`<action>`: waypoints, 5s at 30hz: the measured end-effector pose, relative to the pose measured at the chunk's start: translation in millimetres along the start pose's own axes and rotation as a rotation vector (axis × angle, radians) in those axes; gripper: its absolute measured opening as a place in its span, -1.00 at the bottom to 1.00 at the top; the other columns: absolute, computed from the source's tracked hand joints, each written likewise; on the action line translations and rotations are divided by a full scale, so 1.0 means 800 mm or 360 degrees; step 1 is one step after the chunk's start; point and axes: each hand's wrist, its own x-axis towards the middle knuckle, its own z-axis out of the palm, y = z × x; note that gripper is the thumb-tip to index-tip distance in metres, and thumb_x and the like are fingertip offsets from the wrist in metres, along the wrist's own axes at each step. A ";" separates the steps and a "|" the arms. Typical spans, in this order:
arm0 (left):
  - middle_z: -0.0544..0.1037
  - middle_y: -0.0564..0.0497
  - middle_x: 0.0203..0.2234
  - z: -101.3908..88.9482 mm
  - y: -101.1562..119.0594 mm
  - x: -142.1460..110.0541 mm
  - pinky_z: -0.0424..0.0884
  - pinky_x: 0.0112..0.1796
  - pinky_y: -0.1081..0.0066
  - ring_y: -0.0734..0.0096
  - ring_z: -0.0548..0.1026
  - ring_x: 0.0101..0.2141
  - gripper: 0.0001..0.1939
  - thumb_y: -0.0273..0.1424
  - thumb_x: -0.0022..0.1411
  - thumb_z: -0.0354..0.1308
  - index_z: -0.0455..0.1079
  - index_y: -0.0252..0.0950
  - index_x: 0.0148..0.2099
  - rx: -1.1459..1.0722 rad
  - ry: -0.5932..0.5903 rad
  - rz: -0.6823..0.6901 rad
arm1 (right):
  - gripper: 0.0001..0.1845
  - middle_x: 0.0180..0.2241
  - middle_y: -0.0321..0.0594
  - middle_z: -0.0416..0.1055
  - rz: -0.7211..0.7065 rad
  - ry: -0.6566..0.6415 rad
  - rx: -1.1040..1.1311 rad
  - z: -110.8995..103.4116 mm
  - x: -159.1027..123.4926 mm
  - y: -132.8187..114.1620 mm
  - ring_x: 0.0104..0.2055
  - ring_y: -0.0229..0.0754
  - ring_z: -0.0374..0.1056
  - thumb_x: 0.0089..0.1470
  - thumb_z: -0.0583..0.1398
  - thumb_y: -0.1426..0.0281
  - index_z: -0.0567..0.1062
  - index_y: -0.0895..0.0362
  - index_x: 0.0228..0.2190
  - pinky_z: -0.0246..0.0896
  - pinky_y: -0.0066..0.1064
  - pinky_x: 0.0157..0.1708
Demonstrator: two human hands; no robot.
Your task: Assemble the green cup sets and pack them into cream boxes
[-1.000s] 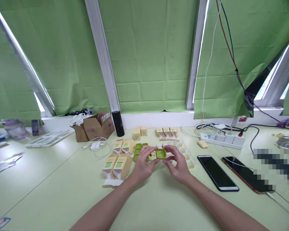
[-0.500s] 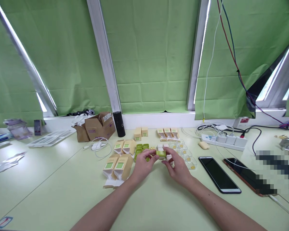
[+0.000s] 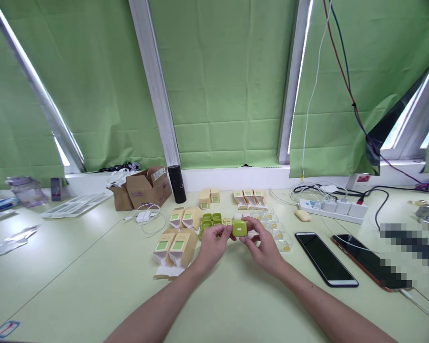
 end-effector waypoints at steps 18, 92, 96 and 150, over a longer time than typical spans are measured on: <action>0.60 0.00 -0.47 0.001 -0.002 -0.002 0.37 -0.35 0.39 0.34 0.55 -0.42 -0.75 -0.26 0.35 0.18 0.47 -0.29 -0.35 0.0033 -0.0054 0.0097 | -0.47 0.05 -0.05 0.44 0.0222 -0.0056 0.0633 0.006 0.004 0.005 -0.04 -0.01 0.45 0.27 0.25 0.06 0.34 -0.05 0.18 0.51 -0.37 -0.47; 0.61 -0.15 0.01 -0.005 -0.020 0.009 0.42 0.09 0.19 0.14 0.53 0.02 -0.49 -0.36 0.03 0.49 0.53 -0.24 0.06 -0.0571 0.0179 0.0042 | -0.54 0.30 -0.05 0.35 -0.0211 -0.0752 -0.1193 0.042 -0.014 -0.015 0.41 0.13 0.03 0.44 0.02 0.26 0.38 0.08 0.26 -0.23 0.14 0.41; 0.62 -0.15 0.01 -0.005 -0.019 0.008 0.39 0.12 0.18 0.12 0.53 0.04 -0.50 -0.36 0.05 0.47 0.54 -0.25 0.07 -0.0515 0.0174 0.0079 | -0.52 0.36 -0.08 0.27 -0.0207 -0.0754 -0.1217 0.043 -0.016 -0.008 0.43 0.15 -0.01 0.45 0.01 0.26 0.34 0.06 0.30 -0.24 0.16 0.40; 0.58 -0.15 0.00 0.005 -0.027 0.004 0.44 0.03 0.16 0.10 0.56 -0.01 -0.57 -0.42 0.07 0.44 0.56 -0.21 0.03 -0.0207 0.0167 0.0096 | -0.47 -0.56 -0.29 0.41 0.0768 0.0572 0.1088 0.001 0.014 0.001 -0.59 -0.29 0.20 -0.11 0.47 -0.07 0.55 0.14 -0.51 0.04 -0.45 -0.64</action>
